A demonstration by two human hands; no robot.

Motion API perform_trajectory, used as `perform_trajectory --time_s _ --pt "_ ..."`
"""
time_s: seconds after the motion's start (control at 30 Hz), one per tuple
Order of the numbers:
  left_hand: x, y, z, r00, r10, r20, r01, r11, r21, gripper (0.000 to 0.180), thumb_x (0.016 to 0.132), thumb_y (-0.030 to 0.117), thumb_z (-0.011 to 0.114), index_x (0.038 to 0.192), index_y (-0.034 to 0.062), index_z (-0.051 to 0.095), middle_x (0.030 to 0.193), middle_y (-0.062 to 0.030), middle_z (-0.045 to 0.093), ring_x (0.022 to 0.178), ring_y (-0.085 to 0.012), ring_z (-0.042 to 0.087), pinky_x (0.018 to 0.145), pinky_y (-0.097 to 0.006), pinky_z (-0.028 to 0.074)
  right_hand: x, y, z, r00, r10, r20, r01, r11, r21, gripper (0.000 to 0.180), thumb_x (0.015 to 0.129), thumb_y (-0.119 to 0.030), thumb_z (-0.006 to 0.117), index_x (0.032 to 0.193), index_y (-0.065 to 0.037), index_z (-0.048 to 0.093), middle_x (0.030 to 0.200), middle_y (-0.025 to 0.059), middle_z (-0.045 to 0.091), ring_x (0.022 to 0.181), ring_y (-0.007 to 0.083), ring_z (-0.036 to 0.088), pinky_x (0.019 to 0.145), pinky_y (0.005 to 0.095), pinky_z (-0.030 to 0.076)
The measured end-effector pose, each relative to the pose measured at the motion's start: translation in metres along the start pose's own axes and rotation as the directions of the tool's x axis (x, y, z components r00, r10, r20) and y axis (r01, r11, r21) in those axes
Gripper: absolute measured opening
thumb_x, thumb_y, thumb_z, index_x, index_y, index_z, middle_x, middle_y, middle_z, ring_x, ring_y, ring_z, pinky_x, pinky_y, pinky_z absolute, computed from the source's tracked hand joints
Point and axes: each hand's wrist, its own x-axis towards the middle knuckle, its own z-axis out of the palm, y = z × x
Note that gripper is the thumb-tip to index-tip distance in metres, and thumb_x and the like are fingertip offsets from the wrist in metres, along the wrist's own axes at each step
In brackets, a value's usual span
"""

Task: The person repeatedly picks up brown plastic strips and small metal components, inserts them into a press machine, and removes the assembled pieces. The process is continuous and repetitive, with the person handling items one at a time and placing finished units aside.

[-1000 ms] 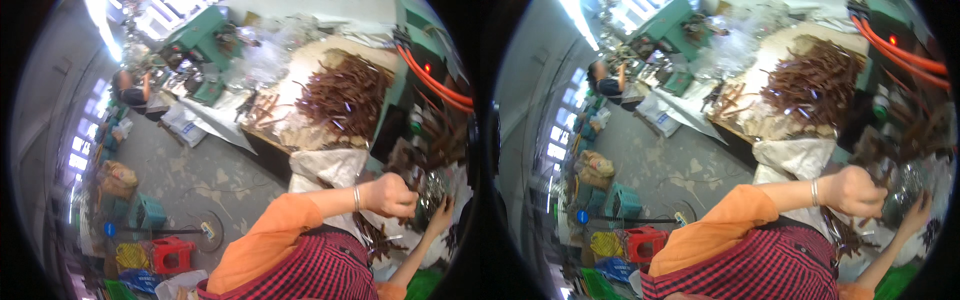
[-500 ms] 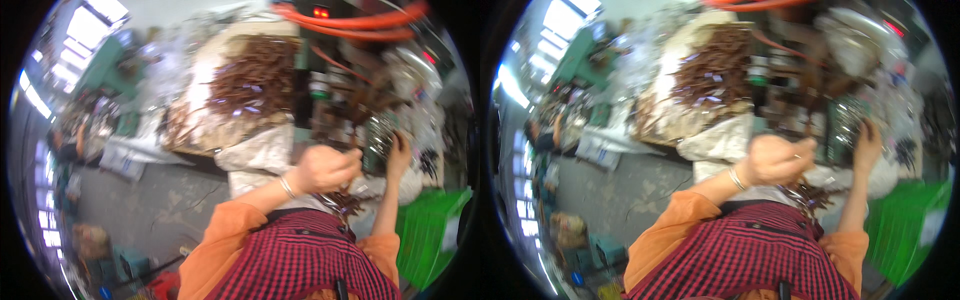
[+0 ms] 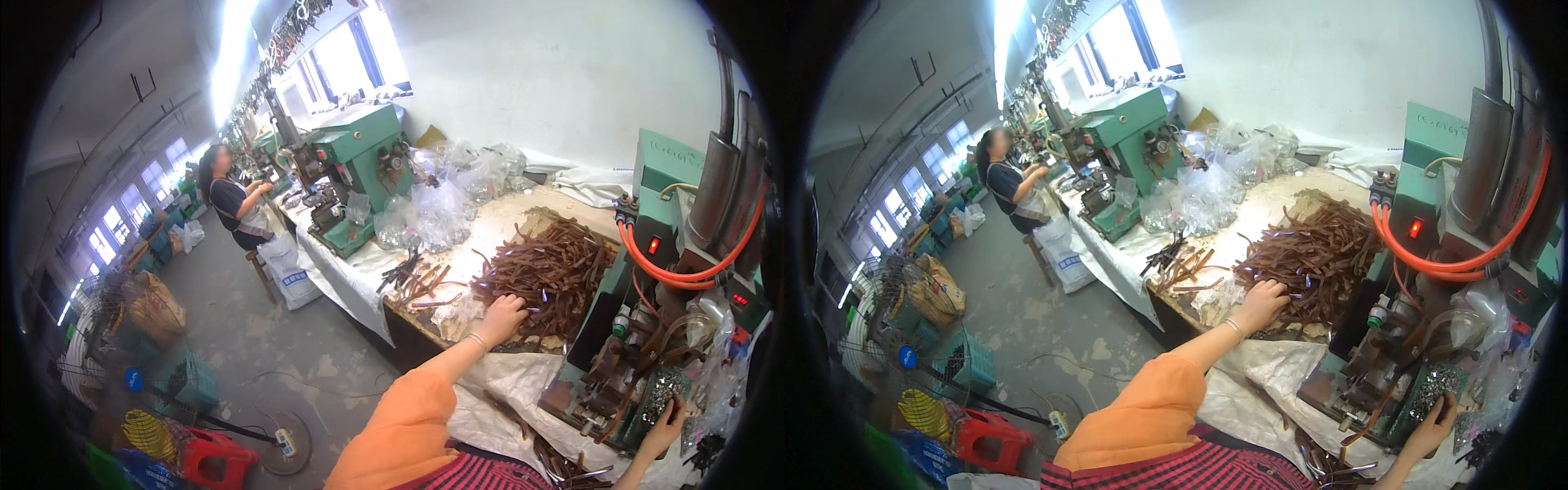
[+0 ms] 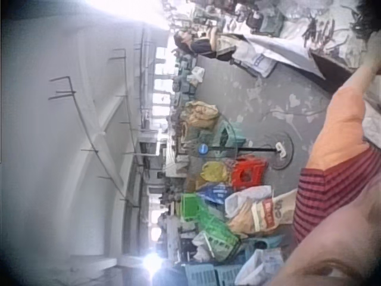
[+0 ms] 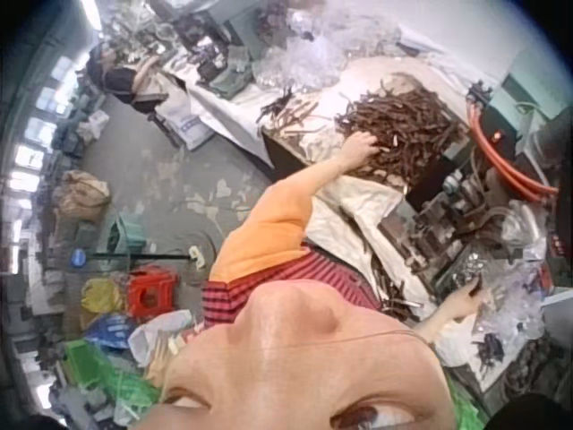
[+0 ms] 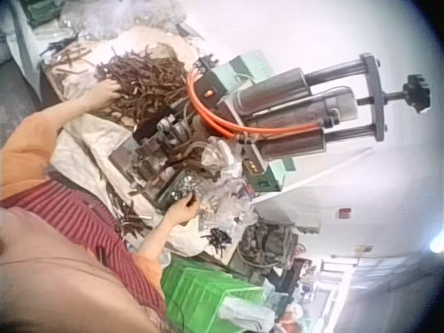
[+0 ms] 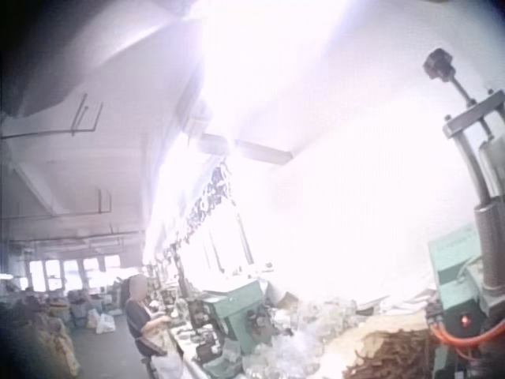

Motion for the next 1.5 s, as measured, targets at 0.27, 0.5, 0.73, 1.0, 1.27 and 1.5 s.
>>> perform_trajectory --time_s 0.27,0.5,0.73,1.0,1.27,1.5 --pt "0.063 0.074 -0.070 0.887 -0.315 -0.337 0.111 0.855 -0.507 0.016 0.088 0.011 0.070 0.102 0.0051 0.073 0.092 -0.0108 0.071 0.076 -0.0302 0.059 0.070 -0.038 0.050 0.022 0.038 -0.009 0.999 -0.029 0.014 0.031 0.983 -0.180 0.027 0.102 -0.016 0.056 0.121 0.001 0.062 0.117 0.0133 0.066 0.108 0.0250 0.061 0.098 0.0351 0.046" --pt "0.028 0.057 -0.035 0.809 -0.558 0.185 0.159 -0.096 -0.983 0.025 0.101 0.010 0.057 0.125 0.0026 0.057 0.098 -0.0056 0.072 0.090 -0.0118 0.068 0.080 -0.024 0.052 -0.013 0.022 -0.031 0.995 0.072 0.074 -0.072 0.997 -0.003 0.026 0.101 -0.013 0.057 0.120 0.004 0.063 0.115 0.0093 0.067 0.107 0.0184 0.061 0.097 0.0326 0.047" --pt "0.050 0.102 -0.070 0.796 -0.496 0.347 0.448 0.098 -0.888 0.024 0.102 0.025 0.058 0.098 0.0030 0.068 0.092 -0.0055 0.070 0.076 -0.0066 0.057 0.066 -0.023 0.047 -0.012 -0.093 0.009 0.982 -0.079 0.171 0.033 0.966 0.257 0.026 0.096 -0.003 0.060 0.121 0.004 0.057 0.117 0.0103 0.064 0.109 0.0171 0.059 0.098 0.0301 0.044" --pt "0.035 0.141 -0.066 0.745 -0.633 0.208 0.213 -0.070 -0.975 0.010 0.096 0.012 0.067 0.100 0.0030 0.065 0.089 -0.0019 0.066 0.080 -0.0088 0.060 0.072 -0.022 0.048 -0.028 -0.108 0.052 0.983 0.089 0.161 -0.163 0.826 0.540 0.042 0.096 -0.001 0.060 0.136 0.002 0.049 0.120 0.0099 0.063 0.108 0.0163 0.057 0.099 0.0294 0.042" --pt "0.112 0.184 -0.151 0.842 -0.155 -0.517 -0.448 0.334 -0.829 0.012 0.078 0.000 0.077 0.084 0.0002 0.067 0.081 -0.0078 0.064 0.071 -0.0226 0.064 0.065 -0.031 0.049 -0.023 -0.125 0.058 0.953 0.190 0.237 -0.301 0.687 0.662 0.050 0.095 -0.002 0.058 0.142 0.002 0.045 0.131 0.0144 0.058 0.120 0.0199 0.054 0.107 0.0329 0.038" --pt "0.062 0.213 -0.122 0.809 0.046 -0.586 -0.520 0.522 -0.677 0.014 0.078 0.008 0.075 0.085 0.0061 0.062 0.082 -0.0087 0.063 0.066 -0.0244 0.061 0.058 -0.036 0.047 -0.038 -0.156 0.002 0.867 -0.141 0.477 -0.098 0.892 0.441 0.062 0.093 -0.008 0.058 0.150 0.001 0.036 0.149 0.0181 0.046 0.136 0.0298 0.045 0.116 0.0398 0.028"
